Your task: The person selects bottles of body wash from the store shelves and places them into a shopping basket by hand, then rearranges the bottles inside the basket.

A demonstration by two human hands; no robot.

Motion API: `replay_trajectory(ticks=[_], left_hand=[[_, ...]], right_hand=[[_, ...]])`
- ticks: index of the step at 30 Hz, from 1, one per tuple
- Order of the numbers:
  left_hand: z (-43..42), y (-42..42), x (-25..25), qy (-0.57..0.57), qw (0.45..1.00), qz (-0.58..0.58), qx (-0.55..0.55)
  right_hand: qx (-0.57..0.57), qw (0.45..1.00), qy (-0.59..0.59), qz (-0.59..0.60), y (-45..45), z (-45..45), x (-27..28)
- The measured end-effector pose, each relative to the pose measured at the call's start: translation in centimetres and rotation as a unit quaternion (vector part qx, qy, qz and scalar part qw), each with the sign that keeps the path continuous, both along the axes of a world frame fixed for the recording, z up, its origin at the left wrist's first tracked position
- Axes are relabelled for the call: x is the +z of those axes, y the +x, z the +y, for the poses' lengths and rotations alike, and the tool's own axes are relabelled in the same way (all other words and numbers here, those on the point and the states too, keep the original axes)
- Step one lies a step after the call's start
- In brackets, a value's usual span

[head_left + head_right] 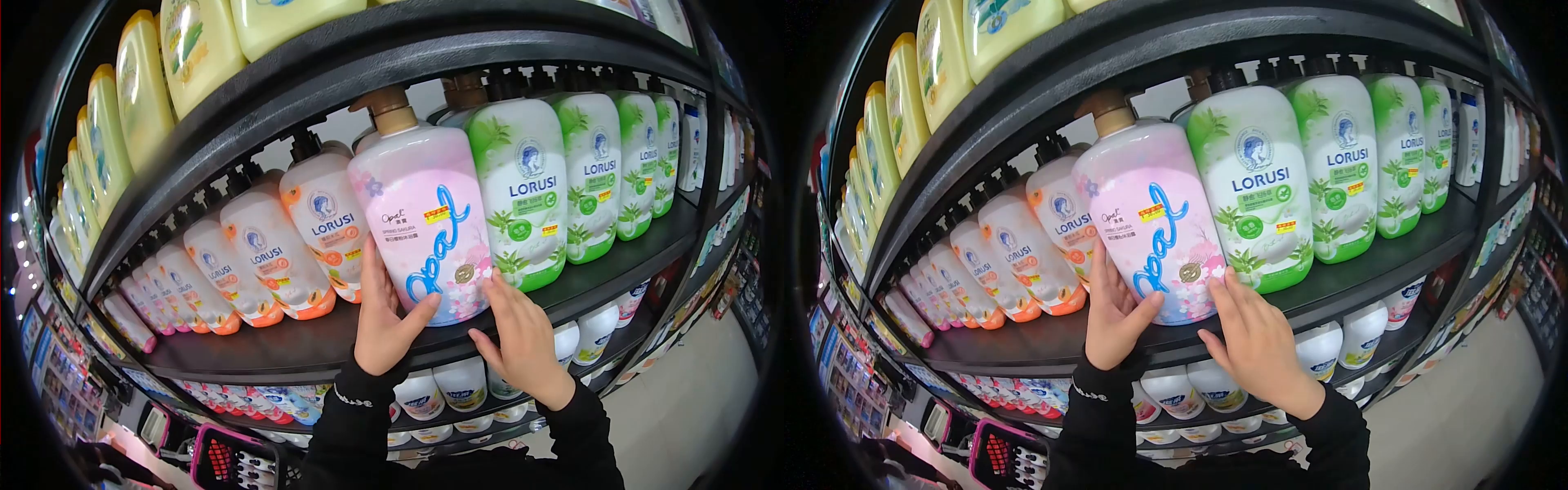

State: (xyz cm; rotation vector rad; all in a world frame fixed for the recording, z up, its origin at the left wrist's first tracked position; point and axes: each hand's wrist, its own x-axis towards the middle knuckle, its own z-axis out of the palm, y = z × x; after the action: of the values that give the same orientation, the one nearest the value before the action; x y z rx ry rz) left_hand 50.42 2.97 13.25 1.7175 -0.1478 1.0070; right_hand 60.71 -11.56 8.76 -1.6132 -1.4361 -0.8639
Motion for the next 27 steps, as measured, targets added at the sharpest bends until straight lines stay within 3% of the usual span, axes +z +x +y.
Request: replay_trajectory(ticks=[8,20,27], left_hand=[[0.3,0.3,0.0,0.029,1.000,0.004,0.003],[0.8,0.0,-0.4,0.062,0.992,-0.009,0.111],[1.0,-0.4,-0.4,-0.049,0.994,-0.061,0.073]], right_hand=[[0.000,0.997,0.046,0.055,-0.8,0.5,-0.1],[0.056,0.997,0.046,0.013,-0.8,0.3,-0.1],[0.083,0.996,0.033,-0.012,-1.7,0.2,0.6]])
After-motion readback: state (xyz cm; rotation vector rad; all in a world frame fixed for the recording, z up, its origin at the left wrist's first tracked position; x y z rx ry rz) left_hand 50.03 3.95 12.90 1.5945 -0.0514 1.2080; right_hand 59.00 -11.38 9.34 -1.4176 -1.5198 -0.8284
